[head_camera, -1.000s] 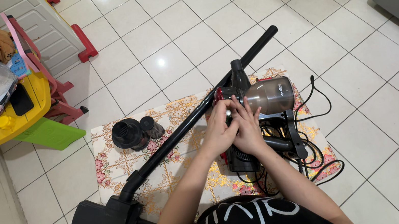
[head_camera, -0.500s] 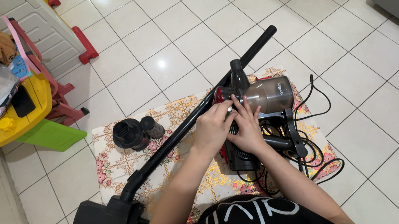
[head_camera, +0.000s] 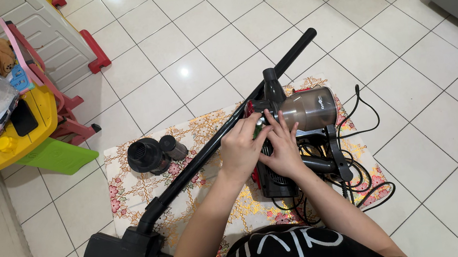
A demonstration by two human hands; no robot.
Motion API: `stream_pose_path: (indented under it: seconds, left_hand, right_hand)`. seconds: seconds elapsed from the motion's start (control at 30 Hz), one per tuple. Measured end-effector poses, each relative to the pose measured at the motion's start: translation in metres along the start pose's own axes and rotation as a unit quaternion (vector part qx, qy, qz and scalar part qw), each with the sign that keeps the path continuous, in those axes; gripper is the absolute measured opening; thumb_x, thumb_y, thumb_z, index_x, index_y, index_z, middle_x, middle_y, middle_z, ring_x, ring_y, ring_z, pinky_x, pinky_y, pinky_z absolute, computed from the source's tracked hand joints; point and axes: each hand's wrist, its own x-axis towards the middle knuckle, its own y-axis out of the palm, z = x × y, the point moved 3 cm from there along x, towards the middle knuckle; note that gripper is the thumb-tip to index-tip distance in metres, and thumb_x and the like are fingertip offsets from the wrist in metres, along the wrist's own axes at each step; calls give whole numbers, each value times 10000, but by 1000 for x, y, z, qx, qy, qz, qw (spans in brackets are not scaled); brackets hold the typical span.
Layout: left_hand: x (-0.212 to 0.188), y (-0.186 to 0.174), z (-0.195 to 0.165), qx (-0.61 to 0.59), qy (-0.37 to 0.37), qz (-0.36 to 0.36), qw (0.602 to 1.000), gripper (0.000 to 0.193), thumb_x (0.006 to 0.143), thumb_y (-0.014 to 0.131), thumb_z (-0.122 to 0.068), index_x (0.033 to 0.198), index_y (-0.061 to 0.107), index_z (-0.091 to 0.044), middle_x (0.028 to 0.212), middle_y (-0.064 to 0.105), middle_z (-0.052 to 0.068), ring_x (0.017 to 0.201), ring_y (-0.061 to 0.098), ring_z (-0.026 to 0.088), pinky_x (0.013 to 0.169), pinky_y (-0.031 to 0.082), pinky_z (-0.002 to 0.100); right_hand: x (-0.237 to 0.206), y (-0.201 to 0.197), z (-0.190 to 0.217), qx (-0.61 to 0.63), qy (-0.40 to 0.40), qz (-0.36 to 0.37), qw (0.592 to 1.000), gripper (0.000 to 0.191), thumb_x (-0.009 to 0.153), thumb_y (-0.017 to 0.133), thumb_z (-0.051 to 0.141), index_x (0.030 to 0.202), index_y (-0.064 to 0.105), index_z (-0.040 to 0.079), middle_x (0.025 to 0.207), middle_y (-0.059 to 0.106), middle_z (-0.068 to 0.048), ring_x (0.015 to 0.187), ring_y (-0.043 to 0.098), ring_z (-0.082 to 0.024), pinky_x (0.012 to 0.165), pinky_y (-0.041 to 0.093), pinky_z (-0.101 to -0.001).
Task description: The person works on a corded stick vacuum cleaner laid on a small table, detaching the dust cup and handle assembly, separating the filter components, and using a screwdriver to unscrew parts of the motor housing while manipulating the body and power cord.
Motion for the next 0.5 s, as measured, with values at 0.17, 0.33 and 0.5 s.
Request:
stream_pose_path:
  seconds: [0.17,0.33,0.5]
  left_hand:
    - [2,-4,6,-54,-24,-46,997,328,850,845,-195,1097,707,-27,967,729,113,771,737,236,660,591,318]
    - [4,-1,2,-32,5,-37,999,339,853,843,-167,1127,706,-23,956,724,111,764,719,247,659,577,320]
    - [5,5,-3,-5,32,-43,999,339,857,848,-154,1144,712,-35,907,713,90,717,700,231,631,565,324]
  right_hand:
    - [0,0,1,-3,0,0,1000,809,700,841,358,1412,550,110,1684,221,-68,1570,67,-392,1143,-23,-765]
    - [0,0,2,-6,0,-1,1000,859,707,844,359,1453,501,105,1686,229,-68,1577,64,-394,1148,-22,-766]
    - [0,-1,2,-8,-3,1,1000,882,701,843,350,1471,486,114,1687,222,-78,1571,67,-397,1141,-21,-773]
